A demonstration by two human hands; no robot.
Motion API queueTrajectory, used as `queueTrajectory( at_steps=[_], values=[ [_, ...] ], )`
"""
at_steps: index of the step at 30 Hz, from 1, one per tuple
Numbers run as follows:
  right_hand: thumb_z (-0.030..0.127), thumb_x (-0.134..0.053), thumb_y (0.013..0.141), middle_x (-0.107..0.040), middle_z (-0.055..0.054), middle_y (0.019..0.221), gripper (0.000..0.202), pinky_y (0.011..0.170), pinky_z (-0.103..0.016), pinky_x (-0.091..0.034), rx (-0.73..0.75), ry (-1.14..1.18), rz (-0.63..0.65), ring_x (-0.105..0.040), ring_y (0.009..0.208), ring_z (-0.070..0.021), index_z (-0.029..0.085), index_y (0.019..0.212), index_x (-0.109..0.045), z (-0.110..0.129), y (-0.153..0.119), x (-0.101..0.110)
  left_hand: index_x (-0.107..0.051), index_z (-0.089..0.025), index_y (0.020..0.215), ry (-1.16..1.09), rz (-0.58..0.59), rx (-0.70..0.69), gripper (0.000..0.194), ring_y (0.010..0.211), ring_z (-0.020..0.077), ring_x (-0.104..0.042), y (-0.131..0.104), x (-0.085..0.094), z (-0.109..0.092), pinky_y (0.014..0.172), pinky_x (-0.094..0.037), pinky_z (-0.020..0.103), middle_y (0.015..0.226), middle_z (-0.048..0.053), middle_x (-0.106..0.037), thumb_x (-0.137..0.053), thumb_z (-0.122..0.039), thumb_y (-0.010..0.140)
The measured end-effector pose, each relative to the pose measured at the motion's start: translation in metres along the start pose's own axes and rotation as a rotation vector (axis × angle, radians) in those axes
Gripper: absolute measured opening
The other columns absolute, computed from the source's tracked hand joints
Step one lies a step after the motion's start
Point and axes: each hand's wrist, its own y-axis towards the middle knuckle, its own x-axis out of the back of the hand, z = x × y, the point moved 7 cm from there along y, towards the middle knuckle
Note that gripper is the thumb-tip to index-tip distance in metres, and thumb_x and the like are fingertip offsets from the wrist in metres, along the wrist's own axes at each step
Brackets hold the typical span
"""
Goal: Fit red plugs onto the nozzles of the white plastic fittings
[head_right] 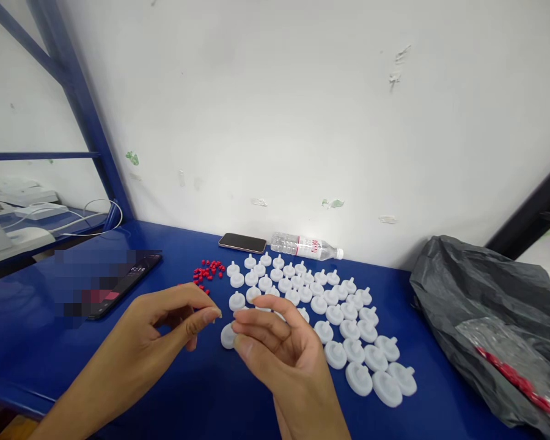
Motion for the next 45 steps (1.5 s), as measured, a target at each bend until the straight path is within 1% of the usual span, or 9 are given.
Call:
queueTrajectory(
  at_steps=[2,6,12,21,24,29,35,40,45],
  values=[
    [0.026,-0.101,0.063,-0.080,-0.003,0.094,0.042,0.092,-0.040,-0.061,0.019,0.001,-0.005,-0.077,0.092,-0.0247,0.027,0.099,-0.078,0.001,0.000,-0.001,-0.071,-0.023,0.077,0.003,0.021,0.004,0.033,0.056,0.0111,-0.057,-0.001,-0.002,0.000,0.053,-0.041,0.023,0.063,-0.004,-0.064,-0.059,-0.043,0.100],
    [0.026,-0.100,0.065,-0.077,-0.002,0.091,0.038,0.085,-0.036,-0.061,0.033,-0.010,0.010,-0.074,0.083,-0.0205,0.025,0.095,-0.075,0.002,0.000,-0.004,-0.068,-0.022,0.075,0.018,0.036,0.003,0.040,0.055,0.0116,-0.058,-0.003,-0.004,0.000,0.053,-0.041,0.024,0.061,-0.004,-0.063,-0.053,-0.047,0.103],
    [0.028,-0.098,0.067,-0.074,-0.002,0.090,0.036,0.078,-0.033,-0.060,0.044,-0.018,0.015,-0.072,0.080,-0.0196,0.024,0.093,-0.073,0.004,-0.001,-0.006,-0.057,-0.020,0.058,0.064,0.038,-0.048,0.051,0.049,0.0088,-0.052,-0.003,-0.007,-0.004,0.052,-0.038,0.024,0.052,-0.005,-0.056,-0.053,-0.042,0.103],
    [0.025,-0.098,0.067,-0.067,0.003,0.082,0.032,0.070,-0.019,-0.053,0.056,-0.007,0.028,-0.067,0.074,-0.0111,0.024,0.085,-0.072,0.005,-0.003,-0.012,-0.061,-0.020,0.062,0.098,0.055,-0.076,0.051,0.050,0.0092,-0.053,-0.005,-0.009,-0.008,0.052,-0.039,0.024,0.054,-0.004,-0.057,-0.047,-0.041,0.106],
    [0.025,-0.098,0.067,-0.065,0.004,0.081,0.031,0.068,-0.018,-0.052,0.066,-0.012,0.033,-0.066,0.074,-0.0108,0.024,0.083,-0.071,0.006,-0.005,-0.015,-0.065,-0.020,0.070,0.076,0.038,-0.081,0.041,0.052,0.0093,-0.054,-0.006,-0.008,-0.010,0.051,-0.040,0.022,0.058,-0.005,-0.060,-0.050,-0.038,0.104],
    [0.027,-0.098,0.066,-0.064,0.003,0.082,0.032,0.069,-0.022,-0.053,0.105,-0.036,0.019,-0.067,0.077,-0.0134,0.024,0.082,-0.070,0.007,-0.005,-0.013,-0.073,-0.024,0.099,0.052,0.044,-0.077,0.019,0.059,0.0091,-0.061,-0.010,-0.008,-0.010,0.054,-0.047,0.019,0.072,-0.006,-0.070,-0.057,-0.034,0.102],
    [0.028,-0.097,0.068,-0.066,0.002,0.081,0.032,0.072,-0.026,-0.057,0.136,-0.066,0.010,-0.071,0.080,-0.0171,0.024,0.082,-0.068,0.006,-0.004,-0.010,-0.074,-0.025,0.111,0.067,0.069,-0.116,0.022,0.071,0.0106,-0.066,-0.014,-0.010,-0.015,0.059,-0.052,0.019,0.099,-0.001,-0.077,-0.057,-0.036,0.103],
    [0.027,-0.096,0.070,-0.069,0.001,0.082,0.030,0.075,-0.027,-0.059,0.164,-0.083,0.020,-0.074,0.082,-0.0182,0.024,0.081,-0.068,0.007,-0.005,-0.010,-0.075,-0.026,0.110,0.078,0.121,-0.121,0.023,0.075,0.0112,-0.067,-0.015,-0.016,-0.016,0.061,-0.051,0.021,0.097,-0.001,-0.076,-0.057,-0.037,0.104],
    [0.025,-0.094,0.073,-0.070,0.003,0.081,0.026,0.076,-0.023,-0.058,0.182,-0.100,0.022,-0.074,0.082,-0.0152,0.025,0.080,-0.069,0.007,-0.006,-0.012,-0.075,-0.027,0.109,0.062,0.114,-0.151,0.022,0.073,0.0100,-0.066,-0.016,-0.019,-0.015,0.062,-0.050,0.021,0.092,-0.003,-0.074,-0.055,-0.031,0.105]
  ],
)
